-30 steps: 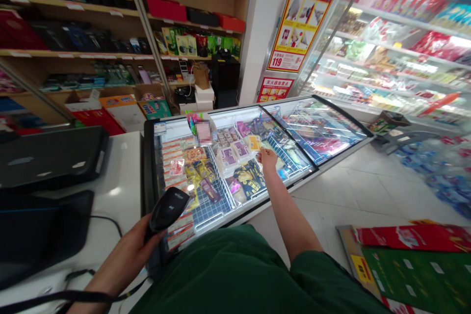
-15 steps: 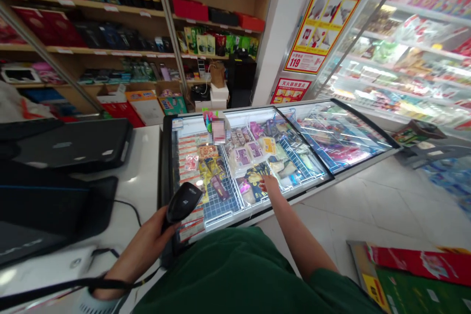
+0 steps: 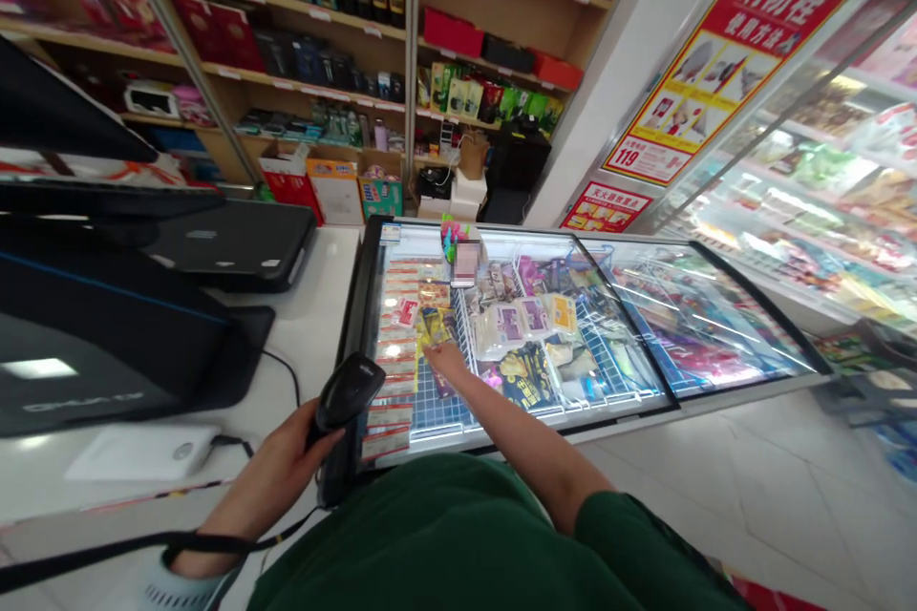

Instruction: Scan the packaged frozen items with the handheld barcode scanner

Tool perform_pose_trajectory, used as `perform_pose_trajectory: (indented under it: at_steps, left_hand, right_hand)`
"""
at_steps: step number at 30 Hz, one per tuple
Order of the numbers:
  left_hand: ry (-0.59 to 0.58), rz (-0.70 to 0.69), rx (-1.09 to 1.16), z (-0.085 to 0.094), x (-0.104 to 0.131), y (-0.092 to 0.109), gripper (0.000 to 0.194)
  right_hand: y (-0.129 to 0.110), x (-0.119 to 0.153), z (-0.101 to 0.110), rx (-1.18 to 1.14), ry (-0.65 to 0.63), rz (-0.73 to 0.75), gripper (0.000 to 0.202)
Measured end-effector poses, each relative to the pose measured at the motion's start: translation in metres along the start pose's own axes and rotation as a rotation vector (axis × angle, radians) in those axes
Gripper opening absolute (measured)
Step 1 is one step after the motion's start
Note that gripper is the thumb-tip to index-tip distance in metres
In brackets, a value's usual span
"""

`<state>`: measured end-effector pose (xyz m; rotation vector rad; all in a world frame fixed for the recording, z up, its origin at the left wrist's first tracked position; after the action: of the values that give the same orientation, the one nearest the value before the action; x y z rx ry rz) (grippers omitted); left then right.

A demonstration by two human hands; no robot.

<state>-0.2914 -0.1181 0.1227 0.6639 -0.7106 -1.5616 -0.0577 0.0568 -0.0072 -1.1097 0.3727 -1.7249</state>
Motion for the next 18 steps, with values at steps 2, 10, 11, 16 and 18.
perform_pose_trajectory:
  at_steps: [2,10,11,16,18]
  left_hand:
    - [0.027,0.033,-0.015,0.006,0.006,-0.013,0.045]
    - [0.192,0.107,-0.049,0.019,0.026,-0.041,0.049]
    - [0.225,0.115,-0.057,0.021,0.028,-0.043,0.048]
    - [0.146,0.122,-0.061,0.024,0.028,-0.054,0.042]
    - [0.151,0.116,-0.071,0.027,0.027,-0.054,0.04]
  right_hand:
    - [-0.023,-0.01,-0.012,0.123,0.068,-0.069,0.043]
    - [-0.086,-0.027,-0.048,0.354,0.198,-0.181,0.094]
    - [-0.089,-0.029,-0.052,0.365,0.204,-0.191,0.095]
    - [-0.094,-0.036,-0.064,0.385,0.227,-0.224,0.093]
    - [-0.093,-0.037,-0.066,0.387,0.235,-0.22,0.088]
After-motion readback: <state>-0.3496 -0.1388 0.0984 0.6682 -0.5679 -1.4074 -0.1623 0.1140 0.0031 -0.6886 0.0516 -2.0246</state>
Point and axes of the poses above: each hand's wrist, its own x-axis away from the middle knuckle, its own z-axis out of the back of the hand, y = z × x, the point moved 4 cm from there along -x, towards the middle knuckle, and after that the axes turned 12 degrees about -z, right-handed, at the moved point
